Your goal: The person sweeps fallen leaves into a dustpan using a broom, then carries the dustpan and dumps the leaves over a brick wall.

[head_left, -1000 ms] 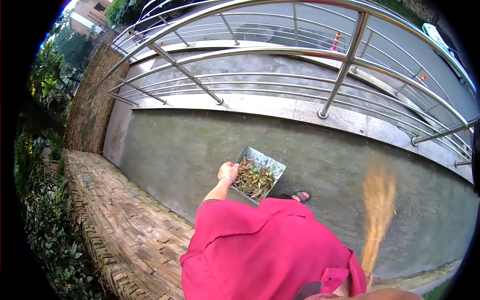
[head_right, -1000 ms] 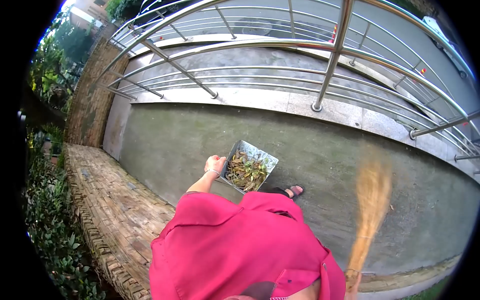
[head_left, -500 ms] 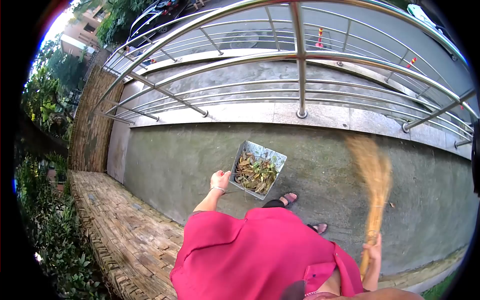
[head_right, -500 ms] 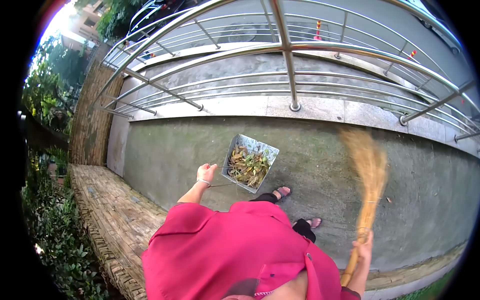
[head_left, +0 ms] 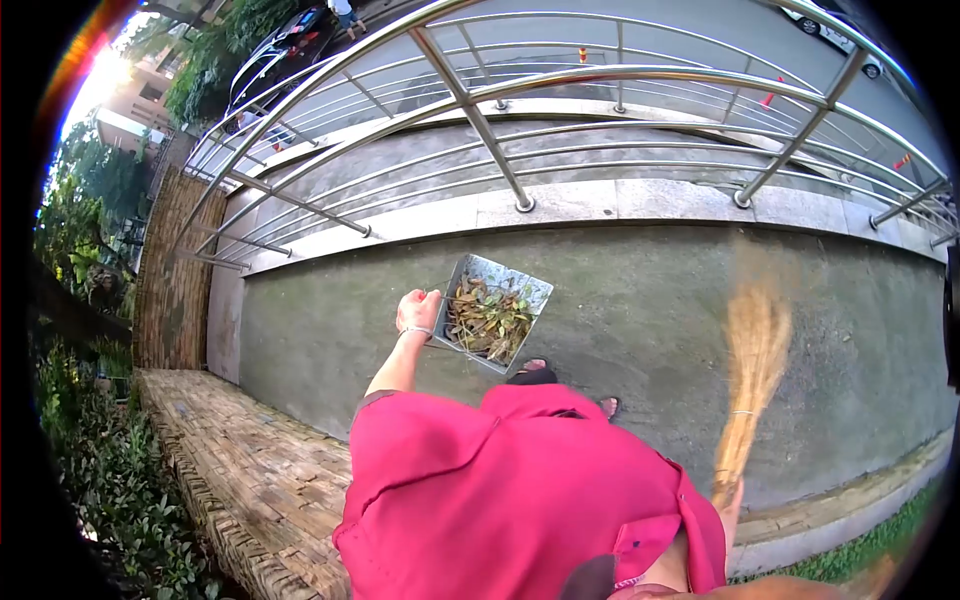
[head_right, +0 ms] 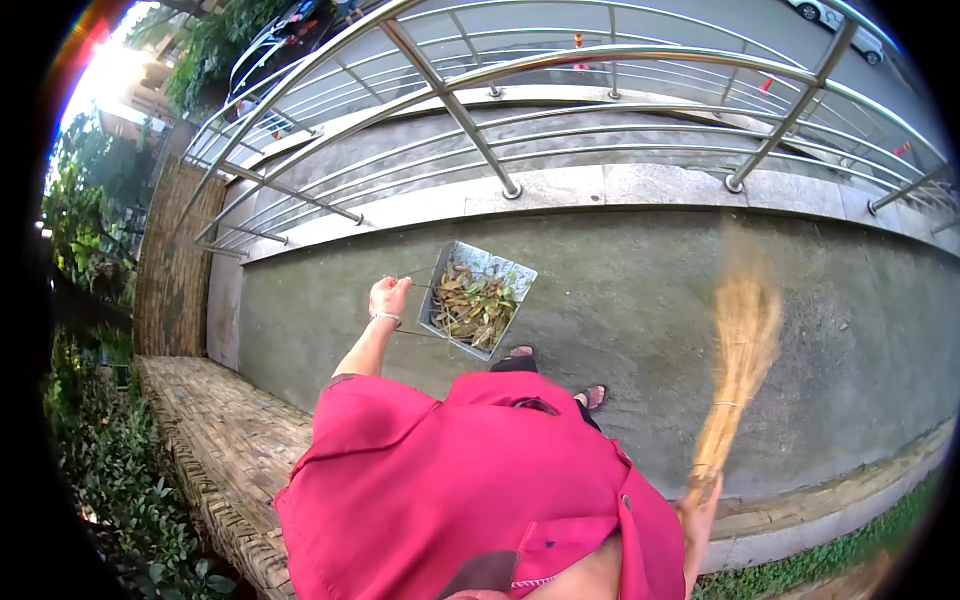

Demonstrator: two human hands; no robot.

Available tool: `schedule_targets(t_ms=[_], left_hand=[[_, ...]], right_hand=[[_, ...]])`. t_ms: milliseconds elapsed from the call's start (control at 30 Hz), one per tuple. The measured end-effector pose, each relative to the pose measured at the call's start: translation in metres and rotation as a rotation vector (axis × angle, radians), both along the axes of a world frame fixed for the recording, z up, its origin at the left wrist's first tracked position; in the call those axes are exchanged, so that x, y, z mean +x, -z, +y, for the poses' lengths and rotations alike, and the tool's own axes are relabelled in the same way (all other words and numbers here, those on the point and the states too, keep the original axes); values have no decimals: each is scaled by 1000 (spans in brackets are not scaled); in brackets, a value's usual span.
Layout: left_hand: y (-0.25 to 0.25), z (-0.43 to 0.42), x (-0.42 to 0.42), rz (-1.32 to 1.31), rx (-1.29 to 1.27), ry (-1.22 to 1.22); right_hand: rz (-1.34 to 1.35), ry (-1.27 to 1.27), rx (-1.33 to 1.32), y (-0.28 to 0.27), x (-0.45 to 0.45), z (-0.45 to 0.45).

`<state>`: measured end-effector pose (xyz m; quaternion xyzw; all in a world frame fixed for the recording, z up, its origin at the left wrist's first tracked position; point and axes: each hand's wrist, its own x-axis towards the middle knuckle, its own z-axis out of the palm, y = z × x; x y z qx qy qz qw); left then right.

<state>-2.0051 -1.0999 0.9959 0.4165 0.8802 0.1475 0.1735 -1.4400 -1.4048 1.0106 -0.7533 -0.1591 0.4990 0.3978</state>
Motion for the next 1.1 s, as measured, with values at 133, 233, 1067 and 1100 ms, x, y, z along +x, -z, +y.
schedule_targets(t_ms=[133, 233, 1067, 1100], left_hand=[[6, 9, 49, -51, -1, 77], [8, 24, 89, -56, -3, 157], [43, 85, 354, -120, -222, 487], [37, 81, 364, -75, -165, 476]], right_hand=[[236, 32, 101, 60, 24, -38], [317, 174, 18, 78, 52, -41], [-278, -674, 179, 33, 249, 108], [-295, -697, 235, 38, 262, 114]])
